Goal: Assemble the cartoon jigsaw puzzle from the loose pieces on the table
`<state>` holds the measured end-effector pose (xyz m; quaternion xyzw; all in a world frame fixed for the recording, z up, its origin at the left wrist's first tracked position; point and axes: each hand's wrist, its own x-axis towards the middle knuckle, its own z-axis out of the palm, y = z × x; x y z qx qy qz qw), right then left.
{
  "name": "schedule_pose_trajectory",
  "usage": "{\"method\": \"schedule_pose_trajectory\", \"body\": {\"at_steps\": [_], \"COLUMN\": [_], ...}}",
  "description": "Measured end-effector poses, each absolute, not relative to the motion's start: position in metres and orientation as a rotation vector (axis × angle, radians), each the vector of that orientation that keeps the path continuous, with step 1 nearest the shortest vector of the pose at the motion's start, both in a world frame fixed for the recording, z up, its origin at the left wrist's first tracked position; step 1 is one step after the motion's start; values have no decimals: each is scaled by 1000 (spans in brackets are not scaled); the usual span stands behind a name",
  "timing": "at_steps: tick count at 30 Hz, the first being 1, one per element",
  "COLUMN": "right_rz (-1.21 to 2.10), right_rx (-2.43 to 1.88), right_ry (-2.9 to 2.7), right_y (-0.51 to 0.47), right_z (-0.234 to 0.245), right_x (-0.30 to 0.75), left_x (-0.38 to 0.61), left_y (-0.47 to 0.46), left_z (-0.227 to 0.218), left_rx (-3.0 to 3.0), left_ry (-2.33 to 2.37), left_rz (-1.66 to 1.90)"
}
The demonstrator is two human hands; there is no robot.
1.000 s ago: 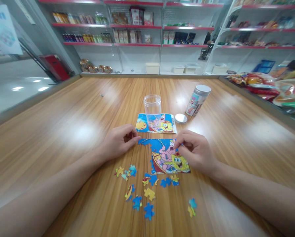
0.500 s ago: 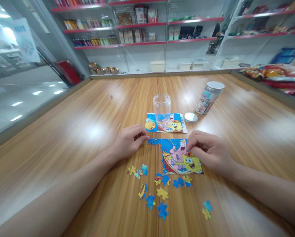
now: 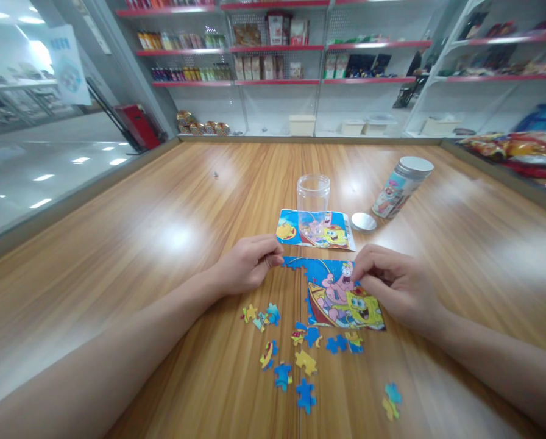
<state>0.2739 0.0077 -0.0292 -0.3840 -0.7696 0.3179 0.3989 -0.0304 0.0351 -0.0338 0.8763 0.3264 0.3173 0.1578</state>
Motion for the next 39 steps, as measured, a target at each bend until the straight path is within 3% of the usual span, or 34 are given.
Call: {"method": "schedule_pose_trajectory", "body": {"at_steps": [20,31,39], "right_rz": [775,703,556], "right_rx": [-941,-857,-414], "right_ry": [-1959,-2008,-2500], "right_y": [5,3,-17], "right_z": [-30,-29,-21], "right_x": [273,272,270], "left_x": [-19,-20,-20], "left_y": [25,20,18], "left_z": [-28,-17,-12], "left_rx": [2909,3037,3042], "left_ry": [727,631,509], "left_rz": [1033,757,489]}}
